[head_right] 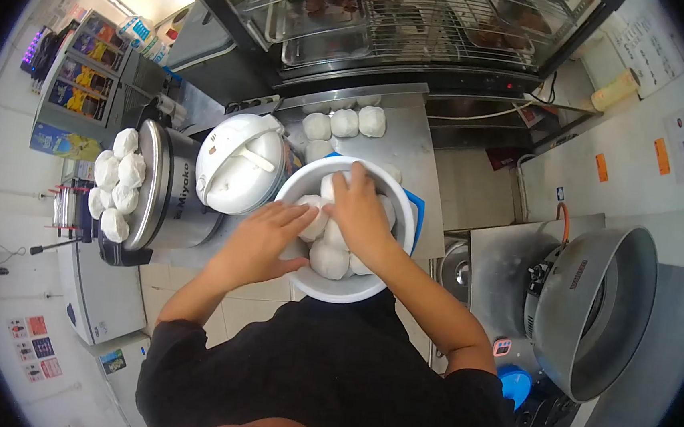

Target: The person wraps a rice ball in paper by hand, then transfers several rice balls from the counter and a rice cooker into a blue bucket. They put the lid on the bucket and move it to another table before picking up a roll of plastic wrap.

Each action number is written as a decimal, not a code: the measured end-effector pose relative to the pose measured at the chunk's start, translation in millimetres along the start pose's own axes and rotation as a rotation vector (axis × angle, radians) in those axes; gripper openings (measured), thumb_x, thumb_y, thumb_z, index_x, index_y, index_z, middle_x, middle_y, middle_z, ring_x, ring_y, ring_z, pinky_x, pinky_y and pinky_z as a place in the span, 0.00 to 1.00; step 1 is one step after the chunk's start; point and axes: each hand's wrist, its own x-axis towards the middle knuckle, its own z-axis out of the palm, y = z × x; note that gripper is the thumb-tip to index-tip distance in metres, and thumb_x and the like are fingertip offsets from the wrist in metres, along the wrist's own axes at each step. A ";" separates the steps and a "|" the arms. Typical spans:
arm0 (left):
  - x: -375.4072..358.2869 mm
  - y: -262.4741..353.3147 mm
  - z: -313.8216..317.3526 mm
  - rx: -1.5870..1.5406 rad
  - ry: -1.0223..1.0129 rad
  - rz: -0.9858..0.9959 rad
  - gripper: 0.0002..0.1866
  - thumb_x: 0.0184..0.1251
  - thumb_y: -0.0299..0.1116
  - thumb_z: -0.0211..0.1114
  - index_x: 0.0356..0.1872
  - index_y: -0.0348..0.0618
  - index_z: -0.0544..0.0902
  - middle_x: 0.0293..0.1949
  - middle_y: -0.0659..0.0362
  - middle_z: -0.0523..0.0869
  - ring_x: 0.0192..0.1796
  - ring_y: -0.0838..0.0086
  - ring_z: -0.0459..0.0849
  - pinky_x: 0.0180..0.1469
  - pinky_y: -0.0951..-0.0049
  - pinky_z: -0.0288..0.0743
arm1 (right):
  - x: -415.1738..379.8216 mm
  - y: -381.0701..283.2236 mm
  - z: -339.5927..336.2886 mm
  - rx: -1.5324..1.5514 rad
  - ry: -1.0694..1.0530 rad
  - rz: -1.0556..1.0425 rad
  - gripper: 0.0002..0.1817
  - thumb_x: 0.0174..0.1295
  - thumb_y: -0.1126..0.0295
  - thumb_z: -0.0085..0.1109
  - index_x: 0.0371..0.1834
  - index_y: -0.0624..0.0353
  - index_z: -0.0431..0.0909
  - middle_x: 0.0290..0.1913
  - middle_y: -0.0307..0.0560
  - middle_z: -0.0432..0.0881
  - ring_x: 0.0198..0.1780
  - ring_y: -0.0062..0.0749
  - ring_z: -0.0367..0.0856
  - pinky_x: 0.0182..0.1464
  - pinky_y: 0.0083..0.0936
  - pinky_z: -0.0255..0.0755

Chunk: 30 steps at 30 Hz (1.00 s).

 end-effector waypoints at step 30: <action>198.2 -246.1 219.0 0.336 -0.447 -0.430 0.37 0.51 0.51 0.84 0.64 0.57 0.83 0.54 0.45 0.91 0.62 0.55 0.89 0.60 0.53 0.86 | 34.3 250.4 42.3 0.669 -0.159 0.306 0.33 0.52 0.75 0.77 0.66 0.48 0.81 0.64 0.47 0.81 0.64 0.39 0.80 0.66 0.34 0.76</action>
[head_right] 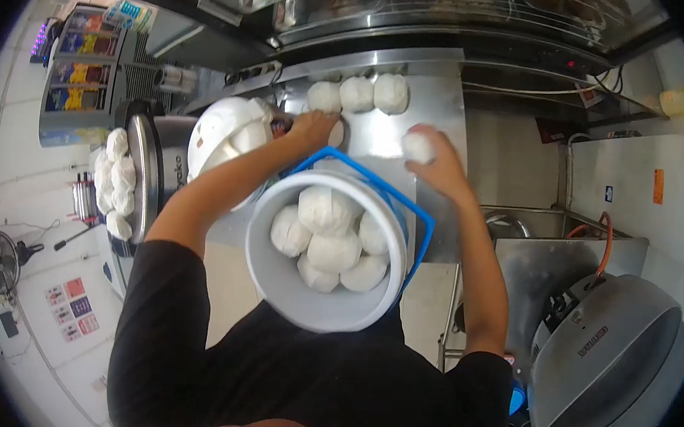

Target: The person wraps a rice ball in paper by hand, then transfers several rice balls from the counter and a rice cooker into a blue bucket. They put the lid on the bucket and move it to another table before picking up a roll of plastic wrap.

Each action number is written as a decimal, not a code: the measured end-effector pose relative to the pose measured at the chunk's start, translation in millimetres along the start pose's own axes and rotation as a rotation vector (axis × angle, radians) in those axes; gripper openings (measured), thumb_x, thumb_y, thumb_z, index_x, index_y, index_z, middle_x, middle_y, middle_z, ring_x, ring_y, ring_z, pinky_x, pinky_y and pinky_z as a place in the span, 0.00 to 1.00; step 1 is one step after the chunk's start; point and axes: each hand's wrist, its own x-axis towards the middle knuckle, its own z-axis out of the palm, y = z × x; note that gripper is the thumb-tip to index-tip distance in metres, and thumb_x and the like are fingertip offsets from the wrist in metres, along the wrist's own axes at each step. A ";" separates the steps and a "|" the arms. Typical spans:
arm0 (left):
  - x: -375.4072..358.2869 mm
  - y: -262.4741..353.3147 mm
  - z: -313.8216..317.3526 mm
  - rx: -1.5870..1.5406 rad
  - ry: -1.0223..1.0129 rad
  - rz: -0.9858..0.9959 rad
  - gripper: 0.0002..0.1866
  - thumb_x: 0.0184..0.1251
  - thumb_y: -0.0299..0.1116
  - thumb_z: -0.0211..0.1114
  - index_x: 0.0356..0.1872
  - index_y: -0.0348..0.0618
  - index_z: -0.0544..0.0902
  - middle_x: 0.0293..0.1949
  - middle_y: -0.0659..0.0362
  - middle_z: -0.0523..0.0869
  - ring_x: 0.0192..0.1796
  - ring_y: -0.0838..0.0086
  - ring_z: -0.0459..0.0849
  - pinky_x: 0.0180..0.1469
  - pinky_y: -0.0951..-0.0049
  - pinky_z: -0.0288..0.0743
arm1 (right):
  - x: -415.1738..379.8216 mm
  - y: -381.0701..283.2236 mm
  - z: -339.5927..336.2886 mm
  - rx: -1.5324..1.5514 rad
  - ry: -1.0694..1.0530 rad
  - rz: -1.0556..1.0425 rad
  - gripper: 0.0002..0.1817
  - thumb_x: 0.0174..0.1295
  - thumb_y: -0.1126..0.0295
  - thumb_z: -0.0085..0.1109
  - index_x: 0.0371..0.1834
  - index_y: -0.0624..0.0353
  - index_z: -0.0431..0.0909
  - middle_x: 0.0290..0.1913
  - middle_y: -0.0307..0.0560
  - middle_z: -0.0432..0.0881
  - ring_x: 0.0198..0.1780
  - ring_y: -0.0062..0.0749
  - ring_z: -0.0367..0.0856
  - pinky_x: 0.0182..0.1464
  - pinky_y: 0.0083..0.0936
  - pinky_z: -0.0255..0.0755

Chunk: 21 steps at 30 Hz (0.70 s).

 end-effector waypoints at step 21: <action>-163.2 -25.5 -218.9 -0.435 0.232 0.130 0.39 0.47 0.56 0.81 0.63 0.53 0.86 0.52 0.43 0.91 0.46 0.52 0.94 0.48 0.56 0.90 | -148.6 -206.2 104.4 -1.076 0.172 -0.327 0.25 0.66 0.75 0.57 0.68 0.59 0.78 0.65 0.63 0.77 0.69 0.56 0.76 0.78 0.52 0.61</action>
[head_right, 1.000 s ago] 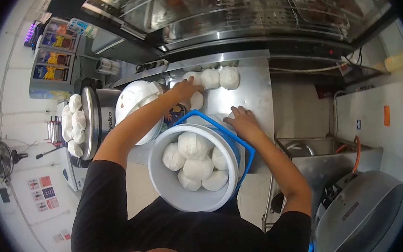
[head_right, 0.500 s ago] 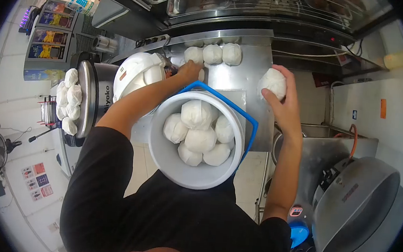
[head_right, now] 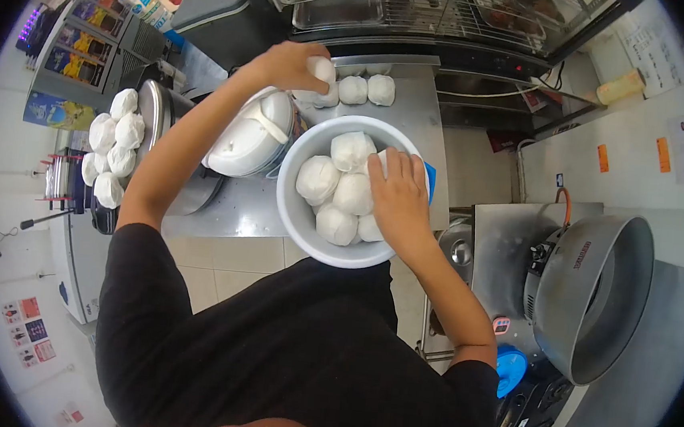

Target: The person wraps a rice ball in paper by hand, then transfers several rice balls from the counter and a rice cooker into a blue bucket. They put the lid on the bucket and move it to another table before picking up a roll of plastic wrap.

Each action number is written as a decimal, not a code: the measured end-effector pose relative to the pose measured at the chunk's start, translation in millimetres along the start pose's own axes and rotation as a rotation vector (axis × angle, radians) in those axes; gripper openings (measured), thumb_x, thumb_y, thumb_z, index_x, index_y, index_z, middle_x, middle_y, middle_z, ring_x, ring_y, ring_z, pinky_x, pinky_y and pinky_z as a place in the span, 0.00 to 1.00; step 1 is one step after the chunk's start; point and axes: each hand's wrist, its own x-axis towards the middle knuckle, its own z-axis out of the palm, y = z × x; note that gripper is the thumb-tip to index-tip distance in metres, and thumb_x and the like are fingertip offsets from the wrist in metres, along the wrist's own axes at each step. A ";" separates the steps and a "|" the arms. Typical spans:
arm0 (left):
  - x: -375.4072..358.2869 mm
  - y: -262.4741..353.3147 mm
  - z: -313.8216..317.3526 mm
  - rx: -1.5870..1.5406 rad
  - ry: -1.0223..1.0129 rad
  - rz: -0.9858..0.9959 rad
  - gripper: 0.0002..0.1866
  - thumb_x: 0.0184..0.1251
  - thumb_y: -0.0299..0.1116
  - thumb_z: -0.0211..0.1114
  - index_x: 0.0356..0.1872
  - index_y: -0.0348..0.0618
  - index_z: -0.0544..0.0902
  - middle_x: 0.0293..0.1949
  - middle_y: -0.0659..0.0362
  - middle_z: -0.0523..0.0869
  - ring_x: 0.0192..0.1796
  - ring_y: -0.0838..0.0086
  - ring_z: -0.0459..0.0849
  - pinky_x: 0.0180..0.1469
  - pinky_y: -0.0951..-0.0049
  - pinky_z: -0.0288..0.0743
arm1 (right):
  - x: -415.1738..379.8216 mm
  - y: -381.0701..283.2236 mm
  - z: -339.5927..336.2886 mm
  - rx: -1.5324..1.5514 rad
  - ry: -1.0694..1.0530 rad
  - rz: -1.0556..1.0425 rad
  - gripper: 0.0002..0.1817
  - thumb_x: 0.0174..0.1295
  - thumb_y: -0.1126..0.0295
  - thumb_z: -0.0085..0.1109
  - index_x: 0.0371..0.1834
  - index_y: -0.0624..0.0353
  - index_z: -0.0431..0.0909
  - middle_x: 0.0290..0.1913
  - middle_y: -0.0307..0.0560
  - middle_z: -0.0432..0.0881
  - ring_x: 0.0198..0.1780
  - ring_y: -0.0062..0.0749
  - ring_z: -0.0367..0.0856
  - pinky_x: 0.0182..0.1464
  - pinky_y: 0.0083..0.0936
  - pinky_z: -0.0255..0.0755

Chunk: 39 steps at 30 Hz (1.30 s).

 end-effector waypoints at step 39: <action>-155.1 89.7 48.6 -0.160 -0.068 0.107 0.18 0.70 0.39 0.74 0.58 0.47 0.89 0.49 0.53 0.89 0.48 0.58 0.91 0.52 0.59 0.84 | 101.2 122.4 -19.4 1.033 0.057 0.105 0.36 0.51 0.65 0.83 0.67 0.49 0.81 0.65 0.53 0.80 0.63 0.50 0.83 0.64 0.45 0.79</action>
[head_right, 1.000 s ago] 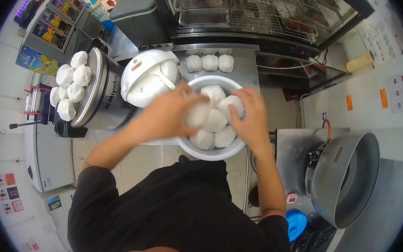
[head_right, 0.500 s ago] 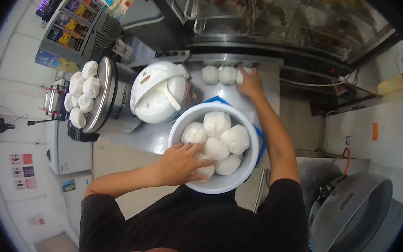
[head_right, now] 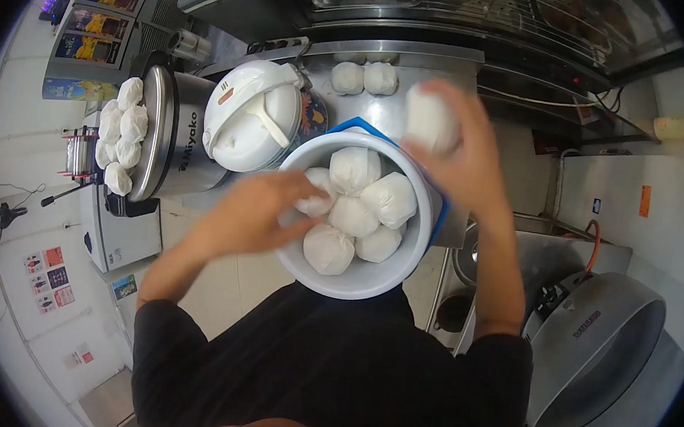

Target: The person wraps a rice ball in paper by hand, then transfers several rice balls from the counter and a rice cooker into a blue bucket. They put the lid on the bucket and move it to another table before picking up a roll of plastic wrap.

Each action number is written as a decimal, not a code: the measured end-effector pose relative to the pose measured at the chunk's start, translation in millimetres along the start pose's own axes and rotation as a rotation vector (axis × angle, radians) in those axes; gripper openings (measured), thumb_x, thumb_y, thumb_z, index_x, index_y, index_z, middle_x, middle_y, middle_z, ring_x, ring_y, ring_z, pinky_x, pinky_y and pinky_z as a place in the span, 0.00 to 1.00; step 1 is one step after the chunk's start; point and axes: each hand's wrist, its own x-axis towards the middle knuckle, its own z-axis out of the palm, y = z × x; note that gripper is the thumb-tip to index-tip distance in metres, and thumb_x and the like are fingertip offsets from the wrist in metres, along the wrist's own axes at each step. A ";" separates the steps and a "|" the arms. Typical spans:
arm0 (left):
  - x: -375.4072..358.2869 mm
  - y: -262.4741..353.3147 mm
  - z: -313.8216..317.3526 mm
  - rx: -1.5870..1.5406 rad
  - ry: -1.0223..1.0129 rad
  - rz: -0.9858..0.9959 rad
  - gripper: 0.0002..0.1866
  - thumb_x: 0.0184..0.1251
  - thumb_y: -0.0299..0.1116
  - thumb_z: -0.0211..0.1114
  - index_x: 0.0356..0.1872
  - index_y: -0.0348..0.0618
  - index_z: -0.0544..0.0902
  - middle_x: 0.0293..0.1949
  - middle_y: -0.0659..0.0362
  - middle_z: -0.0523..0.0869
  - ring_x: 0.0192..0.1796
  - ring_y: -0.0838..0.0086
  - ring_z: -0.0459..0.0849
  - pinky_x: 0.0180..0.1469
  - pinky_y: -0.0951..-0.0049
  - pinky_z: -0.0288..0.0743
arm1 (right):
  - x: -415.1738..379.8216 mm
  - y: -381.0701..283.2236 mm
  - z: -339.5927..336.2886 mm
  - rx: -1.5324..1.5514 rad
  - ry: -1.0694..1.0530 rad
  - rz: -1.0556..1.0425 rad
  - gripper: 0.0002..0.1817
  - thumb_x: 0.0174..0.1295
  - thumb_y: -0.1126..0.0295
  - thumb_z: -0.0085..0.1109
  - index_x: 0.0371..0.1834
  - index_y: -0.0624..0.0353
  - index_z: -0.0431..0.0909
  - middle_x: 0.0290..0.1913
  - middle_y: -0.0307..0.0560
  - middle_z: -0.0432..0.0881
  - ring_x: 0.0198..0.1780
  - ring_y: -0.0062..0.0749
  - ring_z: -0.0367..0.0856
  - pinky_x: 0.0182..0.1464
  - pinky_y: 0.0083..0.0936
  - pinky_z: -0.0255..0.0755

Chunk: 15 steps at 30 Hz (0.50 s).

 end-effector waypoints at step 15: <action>303.4 -218.7 83.7 0.323 -0.087 -0.777 0.45 0.61 0.48 0.74 0.77 0.35 0.72 0.73 0.44 0.78 0.73 0.49 0.81 0.73 0.55 0.78 | -96.8 -49.9 50.2 -0.490 -0.885 -0.056 0.24 0.60 0.61 0.76 0.60 0.54 0.85 0.63 0.58 0.81 0.69 0.54 0.77 0.72 0.46 0.69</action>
